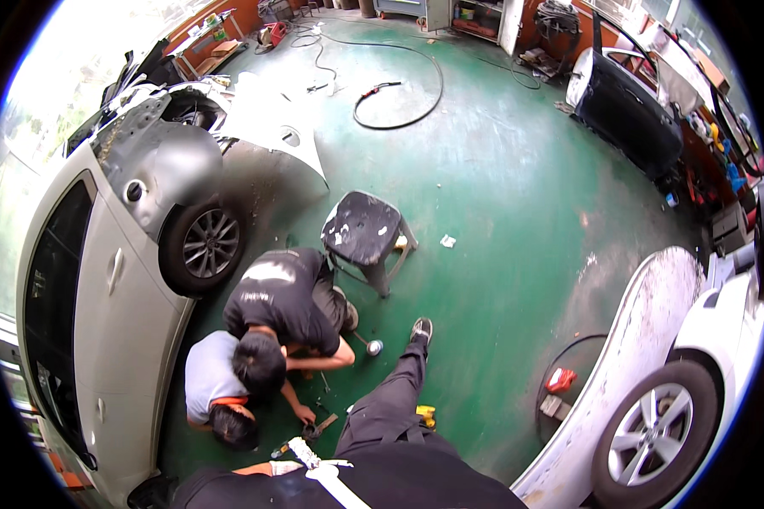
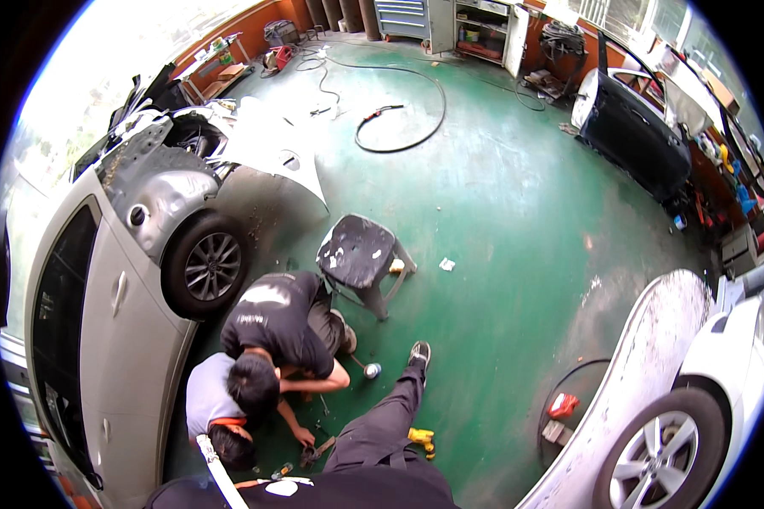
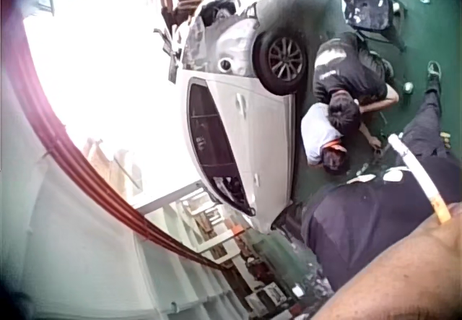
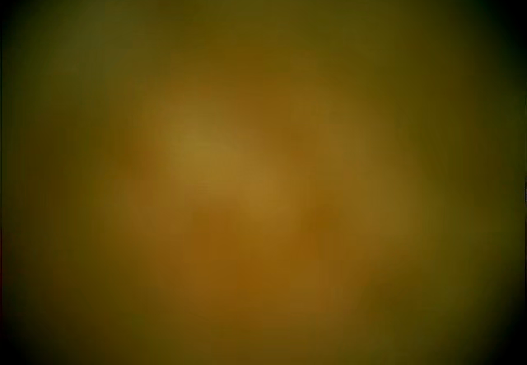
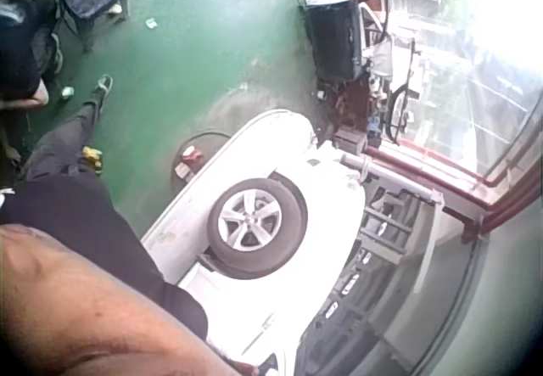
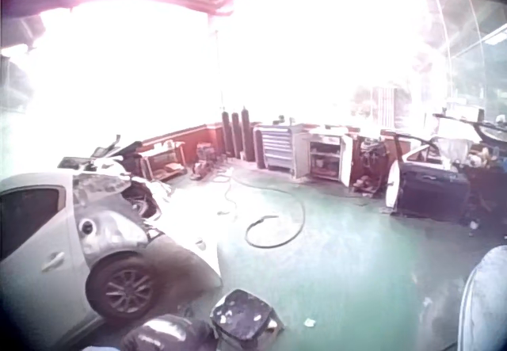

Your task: The person sits on the floor of a garage and uses a yellow power drill to work on a metal car part, likely a brake caliper. They hold the part with one hand while drilling, then inspect the drilled area and rotate the part to view it from different angles.

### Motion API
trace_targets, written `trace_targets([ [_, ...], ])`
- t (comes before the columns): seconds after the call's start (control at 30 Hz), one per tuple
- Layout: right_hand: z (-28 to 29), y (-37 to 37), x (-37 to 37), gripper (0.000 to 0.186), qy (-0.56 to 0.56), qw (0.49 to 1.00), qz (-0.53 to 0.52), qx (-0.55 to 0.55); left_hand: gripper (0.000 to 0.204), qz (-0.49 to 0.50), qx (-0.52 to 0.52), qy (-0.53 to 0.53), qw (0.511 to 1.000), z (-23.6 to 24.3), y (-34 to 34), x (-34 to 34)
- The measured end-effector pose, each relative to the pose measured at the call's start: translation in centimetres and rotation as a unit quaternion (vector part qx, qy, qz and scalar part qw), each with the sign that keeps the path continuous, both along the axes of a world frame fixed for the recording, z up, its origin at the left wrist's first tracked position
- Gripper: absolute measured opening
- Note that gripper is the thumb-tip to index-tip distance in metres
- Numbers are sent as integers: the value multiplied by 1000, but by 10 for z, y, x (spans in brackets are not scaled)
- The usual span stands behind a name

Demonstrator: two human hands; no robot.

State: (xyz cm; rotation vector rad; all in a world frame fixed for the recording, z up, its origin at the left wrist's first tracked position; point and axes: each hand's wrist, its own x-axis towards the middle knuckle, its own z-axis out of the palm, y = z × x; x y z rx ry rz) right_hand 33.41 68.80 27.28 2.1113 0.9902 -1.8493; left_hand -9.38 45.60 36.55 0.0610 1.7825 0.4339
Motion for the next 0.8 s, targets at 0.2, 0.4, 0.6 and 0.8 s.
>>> trace_targets([
  [0.2,12,159,-64,21,1,1000,15,27,29,1,91,45,995,23,193,-79],
  [0.4,29,322,-176,20,65,992,68,83,28,64,176,88,978,85,321,-125],
  [0.6,41,435,-273,19,127,978,138,95,28,115,137,88,980,85,352,-114],
  [0.8,28,524,-294,18,141,968,202,39,28,158,13,49,986,60,371,-59],
])
